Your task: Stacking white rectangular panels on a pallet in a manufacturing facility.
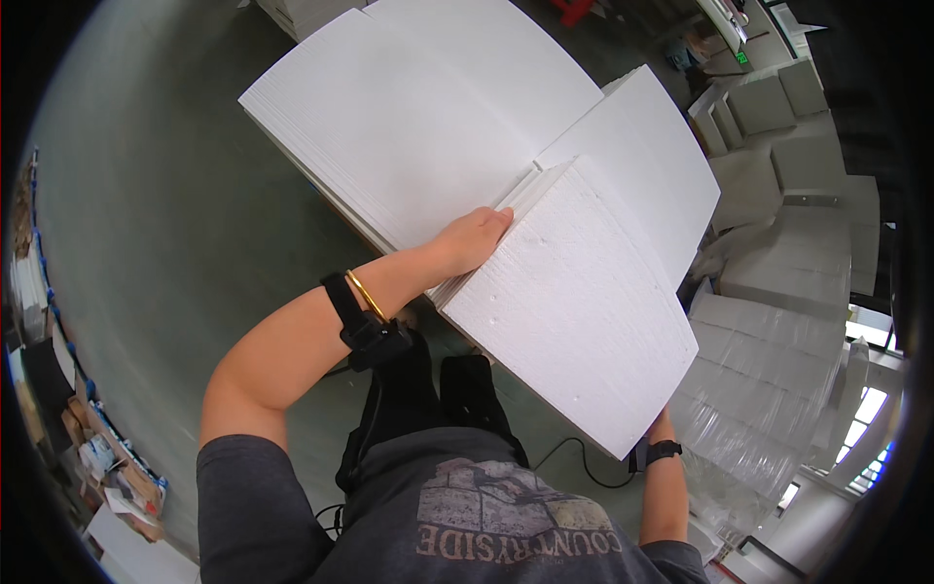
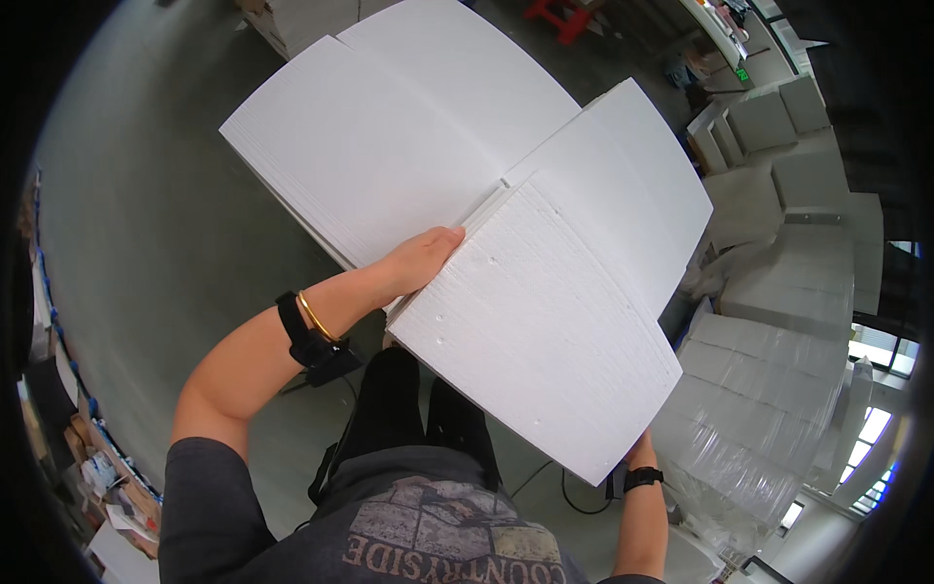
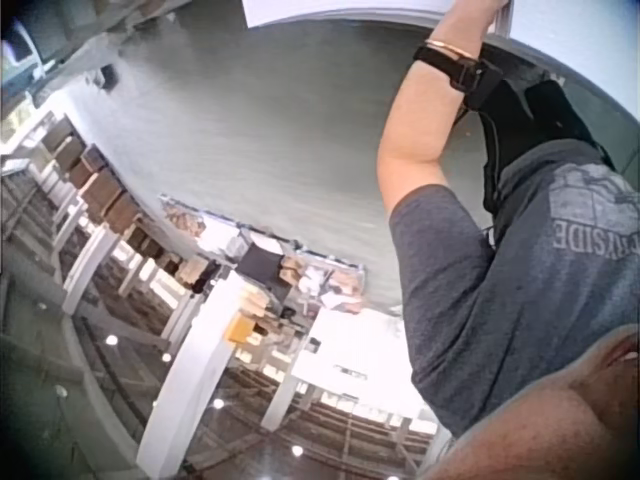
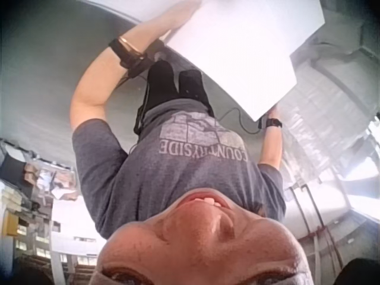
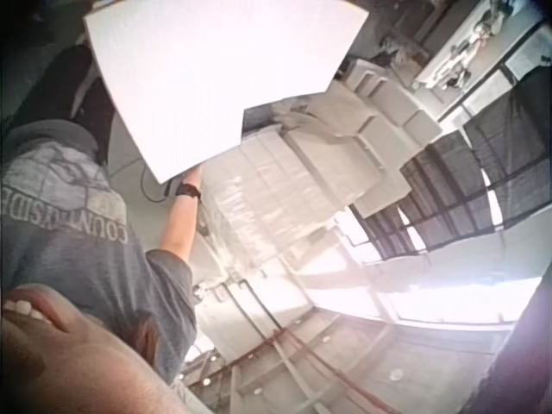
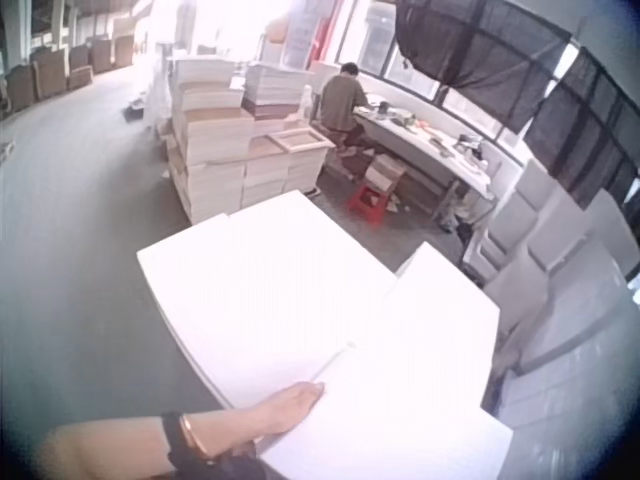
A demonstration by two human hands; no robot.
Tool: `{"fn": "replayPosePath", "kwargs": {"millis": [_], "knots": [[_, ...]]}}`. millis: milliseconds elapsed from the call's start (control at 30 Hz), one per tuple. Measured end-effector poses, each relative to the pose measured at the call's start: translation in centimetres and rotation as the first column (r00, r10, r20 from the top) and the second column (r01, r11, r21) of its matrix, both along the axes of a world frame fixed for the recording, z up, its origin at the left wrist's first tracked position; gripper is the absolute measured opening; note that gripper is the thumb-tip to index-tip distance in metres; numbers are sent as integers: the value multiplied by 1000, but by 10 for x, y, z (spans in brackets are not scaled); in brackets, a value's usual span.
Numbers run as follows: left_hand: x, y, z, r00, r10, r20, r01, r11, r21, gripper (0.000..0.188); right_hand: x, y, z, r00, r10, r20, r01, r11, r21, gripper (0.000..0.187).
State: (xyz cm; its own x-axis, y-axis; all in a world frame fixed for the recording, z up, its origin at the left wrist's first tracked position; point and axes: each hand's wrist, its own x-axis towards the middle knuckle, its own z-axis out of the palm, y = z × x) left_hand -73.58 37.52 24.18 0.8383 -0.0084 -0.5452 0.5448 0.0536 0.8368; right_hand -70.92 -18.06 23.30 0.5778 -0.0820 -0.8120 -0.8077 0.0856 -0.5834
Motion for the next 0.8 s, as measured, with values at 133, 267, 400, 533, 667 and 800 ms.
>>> {"fn": "replayPosePath", "kwargs": {"millis": [133, 267, 400, 533, 667, 800], "knots": [[1, -2, 8, 993, 58, -99, -64, 997, -54, 54, 2, 0, -1, 999, 22, 26, -23, 999, 30, 60], [-4, -1, 8, 987, 89, -135, -100, 992, -73, 49, -14, -9, -4, 997, 59, 46, -62, 996, 61, 60], [-3, -3, 18, 986, 90, -137, -104, 990, -97, 50, -11, -7, -6, 993, 93, 76, -98, 993, 69, 59], [3, -4, 28, 981, 47, -189, -77, 985, -155, 52, -10, -15, -6, 987, 113, 118, -122, 989, 78, 59], [4, 2, 8, 965, 48, -259, -91, 984, -156, 54, -6, -23, -12, 978, 120, 168, -137, 987, 89, 59], [8, -6, 24, 955, 52, -292, -92, 988, -125, 56, 12, 8, -21, 970, 127, 206, -150, 984, 100, 59]]}}
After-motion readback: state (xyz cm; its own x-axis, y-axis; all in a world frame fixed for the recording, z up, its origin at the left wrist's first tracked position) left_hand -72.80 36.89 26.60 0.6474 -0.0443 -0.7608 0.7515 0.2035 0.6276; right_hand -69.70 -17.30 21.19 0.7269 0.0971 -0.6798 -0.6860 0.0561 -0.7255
